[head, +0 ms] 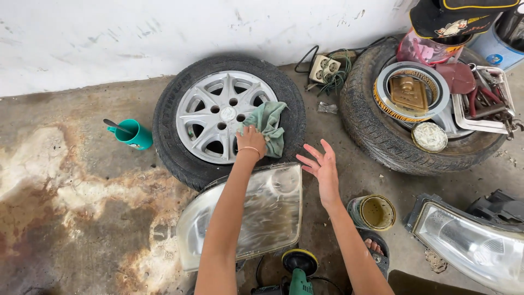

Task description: The person applies a substance to a car headlight by hand, rubs it in, and wipes the surface with a cloth. They then use a handheld electric polisher to buff the headlight lens.

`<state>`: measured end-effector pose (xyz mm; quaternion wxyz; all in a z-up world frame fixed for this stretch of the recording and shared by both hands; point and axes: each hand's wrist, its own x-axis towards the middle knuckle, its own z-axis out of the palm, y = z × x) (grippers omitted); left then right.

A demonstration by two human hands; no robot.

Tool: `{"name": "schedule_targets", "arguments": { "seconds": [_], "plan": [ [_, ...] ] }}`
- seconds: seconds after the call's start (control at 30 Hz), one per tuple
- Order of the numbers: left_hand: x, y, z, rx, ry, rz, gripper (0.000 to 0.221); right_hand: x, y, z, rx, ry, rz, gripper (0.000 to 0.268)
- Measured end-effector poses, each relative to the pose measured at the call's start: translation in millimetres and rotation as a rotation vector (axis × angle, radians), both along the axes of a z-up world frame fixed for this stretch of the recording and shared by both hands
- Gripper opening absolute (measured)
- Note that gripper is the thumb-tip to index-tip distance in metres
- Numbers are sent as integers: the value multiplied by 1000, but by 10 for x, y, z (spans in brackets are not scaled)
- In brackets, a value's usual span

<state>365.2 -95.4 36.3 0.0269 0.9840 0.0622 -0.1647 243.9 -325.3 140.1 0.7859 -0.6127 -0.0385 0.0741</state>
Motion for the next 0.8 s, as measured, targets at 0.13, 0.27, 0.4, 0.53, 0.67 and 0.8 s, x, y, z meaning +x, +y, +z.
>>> {"name": "schedule_targets", "arguments": {
  "seconds": [0.13, 0.27, 0.4, 0.53, 0.67, 0.8],
  "plan": [
    [-236, 171, 540, -789, -244, 195, 32, -143, -86, 350, 232, 91, 35, 82],
    [-1223, -302, 1531, -1481, -297, 472, 21, -386, 3, 562, 326, -217, -57, 80],
    [-2223, -991, 2060, -1754, -540, 201, 15, -749, 260, 850, 368, -524, -30, 86],
    [-2660, -1294, 1977, -1714, -639, 56, 49, -1105, 237, 896, 304, -588, 23, 93],
    [-2873, -1349, 2034, -1173, -502, 252, 49, -1433, 195, 855, 187, -537, 72, 93],
    [-2826, -1239, 1664, -1061, -415, 298, 45, -1788, 206, 993, -81, -536, 156, 95]
  ]
}}
